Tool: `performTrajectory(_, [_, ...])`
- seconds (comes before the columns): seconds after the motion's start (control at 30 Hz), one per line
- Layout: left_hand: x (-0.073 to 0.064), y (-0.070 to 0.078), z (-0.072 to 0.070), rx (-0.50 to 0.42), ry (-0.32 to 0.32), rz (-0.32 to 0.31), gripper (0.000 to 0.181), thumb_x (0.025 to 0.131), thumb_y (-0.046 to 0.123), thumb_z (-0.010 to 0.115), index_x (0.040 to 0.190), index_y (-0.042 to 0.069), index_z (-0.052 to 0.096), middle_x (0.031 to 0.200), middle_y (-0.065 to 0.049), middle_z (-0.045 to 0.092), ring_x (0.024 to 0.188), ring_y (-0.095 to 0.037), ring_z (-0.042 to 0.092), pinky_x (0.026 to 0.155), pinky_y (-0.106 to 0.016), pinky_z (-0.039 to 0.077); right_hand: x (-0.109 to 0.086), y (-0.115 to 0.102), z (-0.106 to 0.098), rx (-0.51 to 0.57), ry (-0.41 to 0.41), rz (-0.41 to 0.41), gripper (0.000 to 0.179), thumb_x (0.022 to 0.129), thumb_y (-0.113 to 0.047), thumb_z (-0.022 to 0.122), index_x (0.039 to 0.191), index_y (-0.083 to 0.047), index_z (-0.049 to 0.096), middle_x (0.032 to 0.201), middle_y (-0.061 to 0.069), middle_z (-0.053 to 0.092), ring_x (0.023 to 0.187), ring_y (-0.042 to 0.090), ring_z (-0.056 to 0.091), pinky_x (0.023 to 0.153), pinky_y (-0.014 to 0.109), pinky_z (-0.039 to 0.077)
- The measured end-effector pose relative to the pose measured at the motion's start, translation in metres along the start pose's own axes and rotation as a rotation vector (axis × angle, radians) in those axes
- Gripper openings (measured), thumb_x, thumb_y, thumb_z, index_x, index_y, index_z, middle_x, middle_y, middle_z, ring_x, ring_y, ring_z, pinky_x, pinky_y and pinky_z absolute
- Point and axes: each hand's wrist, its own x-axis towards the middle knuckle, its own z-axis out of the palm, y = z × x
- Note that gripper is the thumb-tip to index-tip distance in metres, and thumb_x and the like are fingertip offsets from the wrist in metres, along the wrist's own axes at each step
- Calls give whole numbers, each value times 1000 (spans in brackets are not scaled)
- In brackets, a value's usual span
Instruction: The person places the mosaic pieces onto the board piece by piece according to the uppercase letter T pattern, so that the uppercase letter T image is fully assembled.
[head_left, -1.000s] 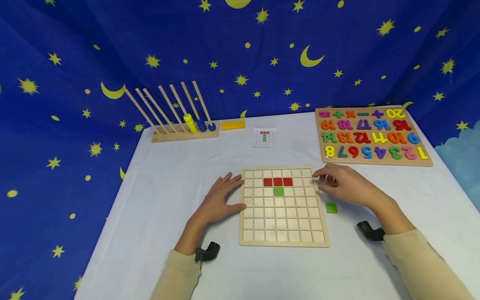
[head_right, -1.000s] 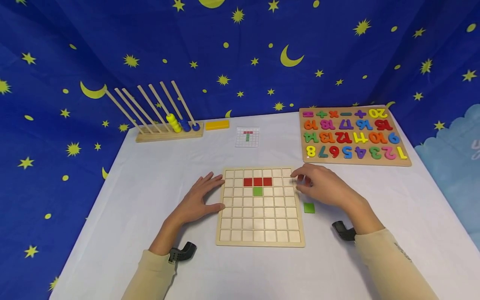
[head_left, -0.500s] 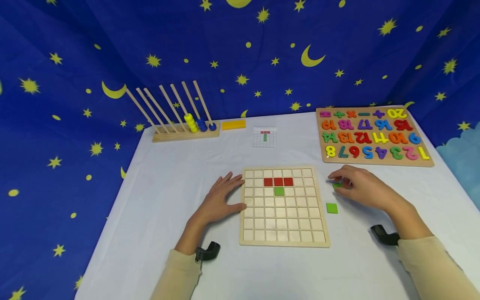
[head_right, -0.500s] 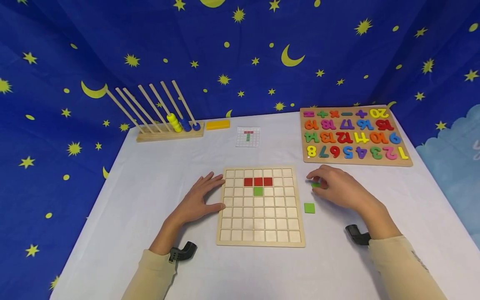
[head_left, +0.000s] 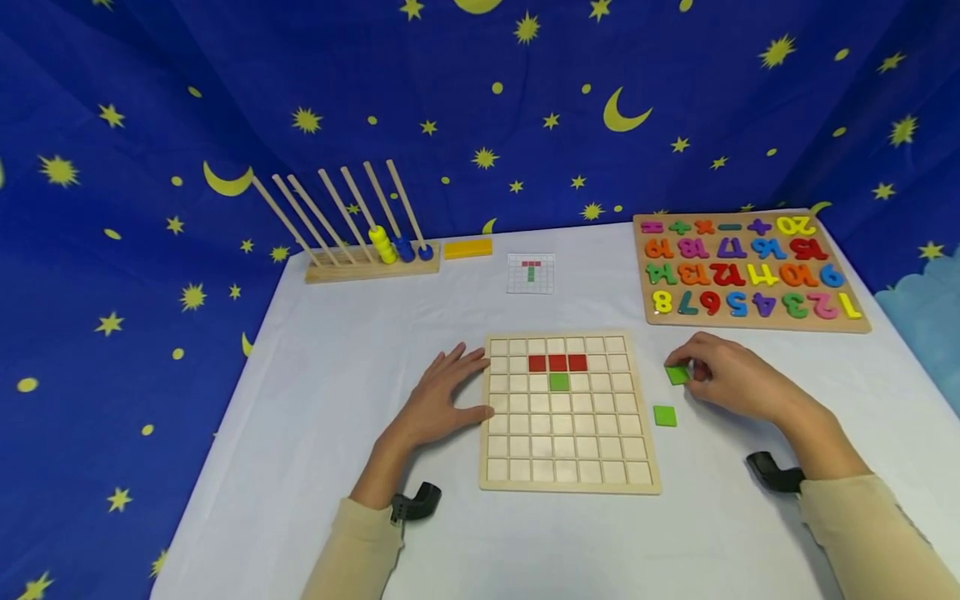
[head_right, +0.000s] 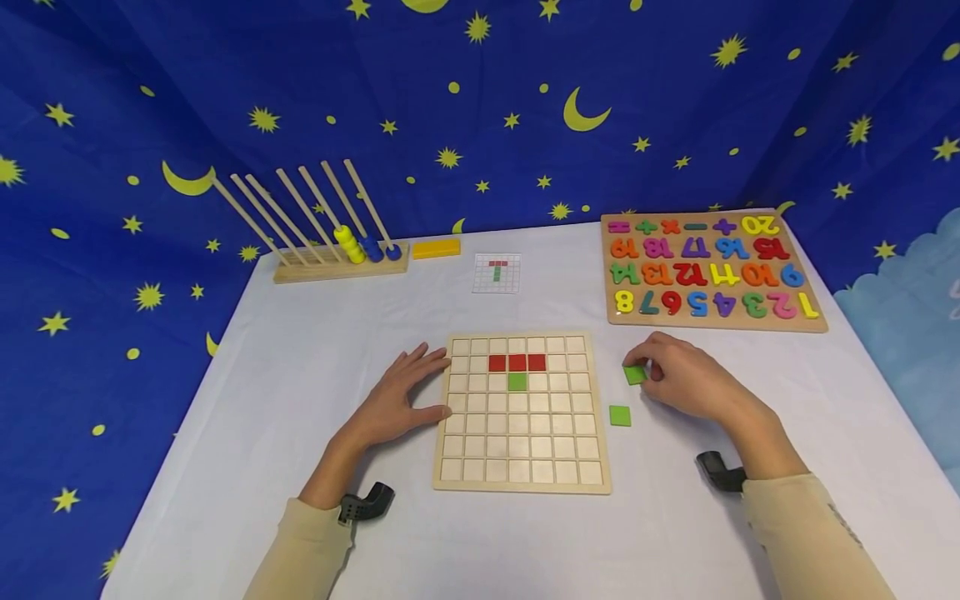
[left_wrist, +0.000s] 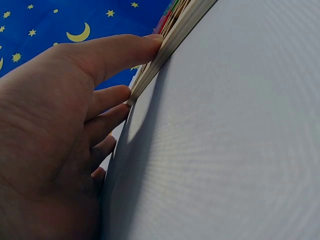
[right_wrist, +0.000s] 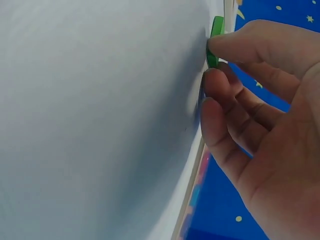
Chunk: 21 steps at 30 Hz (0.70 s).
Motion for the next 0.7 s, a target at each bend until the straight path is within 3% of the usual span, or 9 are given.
performTrajectory(0.7, [1,1,0,1,-3,-9,76,81,52,72,145,20,45,152,8,34,144,-16,12,117,-34,4,1,-3,4,6,-2,0,33,76,-12,78,108,-13,71,90,-1,57,78,18,50,68,33,46])
